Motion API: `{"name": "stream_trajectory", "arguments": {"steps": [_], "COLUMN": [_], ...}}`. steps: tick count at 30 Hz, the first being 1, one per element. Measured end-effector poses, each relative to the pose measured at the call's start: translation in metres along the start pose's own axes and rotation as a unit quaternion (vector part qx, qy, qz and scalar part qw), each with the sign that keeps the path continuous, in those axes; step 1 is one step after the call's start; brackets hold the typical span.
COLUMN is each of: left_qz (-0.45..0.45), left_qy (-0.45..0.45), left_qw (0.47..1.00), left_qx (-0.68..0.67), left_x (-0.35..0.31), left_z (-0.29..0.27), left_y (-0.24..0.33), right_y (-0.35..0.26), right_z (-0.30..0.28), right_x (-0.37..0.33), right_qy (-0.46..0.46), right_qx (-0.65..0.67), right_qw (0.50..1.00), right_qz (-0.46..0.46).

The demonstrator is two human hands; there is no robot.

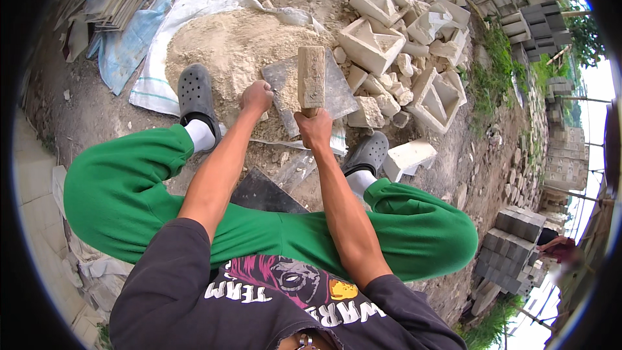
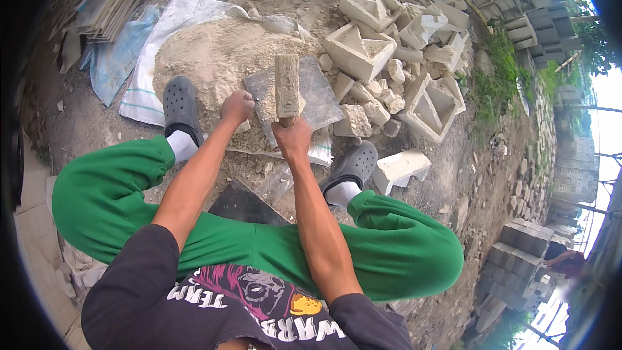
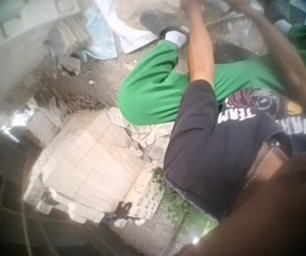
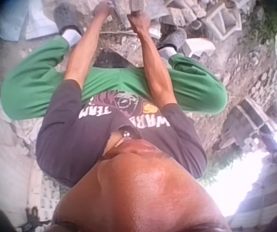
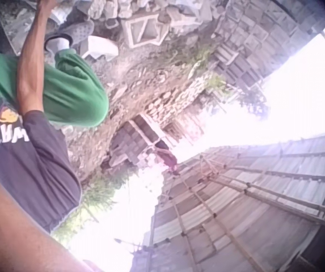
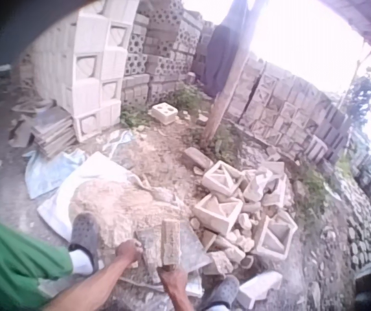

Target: The person sits on the ground and repeatedly strikes a stone block with a wooden mallet to break it into smaller pieces. The person handles the stone block and mallet, breaking it down over time.

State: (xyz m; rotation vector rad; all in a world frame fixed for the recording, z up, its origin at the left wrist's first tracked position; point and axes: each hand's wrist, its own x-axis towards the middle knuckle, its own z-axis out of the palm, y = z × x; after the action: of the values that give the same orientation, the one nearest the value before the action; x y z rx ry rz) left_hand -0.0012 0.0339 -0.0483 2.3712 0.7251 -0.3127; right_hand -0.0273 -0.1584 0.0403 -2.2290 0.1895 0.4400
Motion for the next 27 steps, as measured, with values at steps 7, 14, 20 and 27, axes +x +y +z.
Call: {"name": "stream_trajectory", "arguments": {"steps": [7,14,20,27], "left_qz": [0.046,0.119,0.173,0.206], "left_qy": [0.024,0.031,-0.011,0.013], "left_qw": [0.999,0.991,0.980,0.976], "left_qx": [-0.012,0.061,0.098,0.077], "left_x": [-0.014,-0.007,0.004,0.003], "left_z": [0.008,0.004,-0.010,0.010], "left_y": [0.006,0.007,0.018,0.021], "right_y": [0.016,0.013,0.061,0.065], "right_z": [-0.007,-0.004,0.006,-0.011], "right_x": [0.011,0.013,0.018,0.027], "right_qy": [-0.114,0.054,-0.083,-0.030], "right_qx": [-0.027,-0.031,-0.011,0.120], "right_qw": [0.984,0.998,0.987,0.978], "right_qz": [0.131,-0.013,0.137,0.170]}}
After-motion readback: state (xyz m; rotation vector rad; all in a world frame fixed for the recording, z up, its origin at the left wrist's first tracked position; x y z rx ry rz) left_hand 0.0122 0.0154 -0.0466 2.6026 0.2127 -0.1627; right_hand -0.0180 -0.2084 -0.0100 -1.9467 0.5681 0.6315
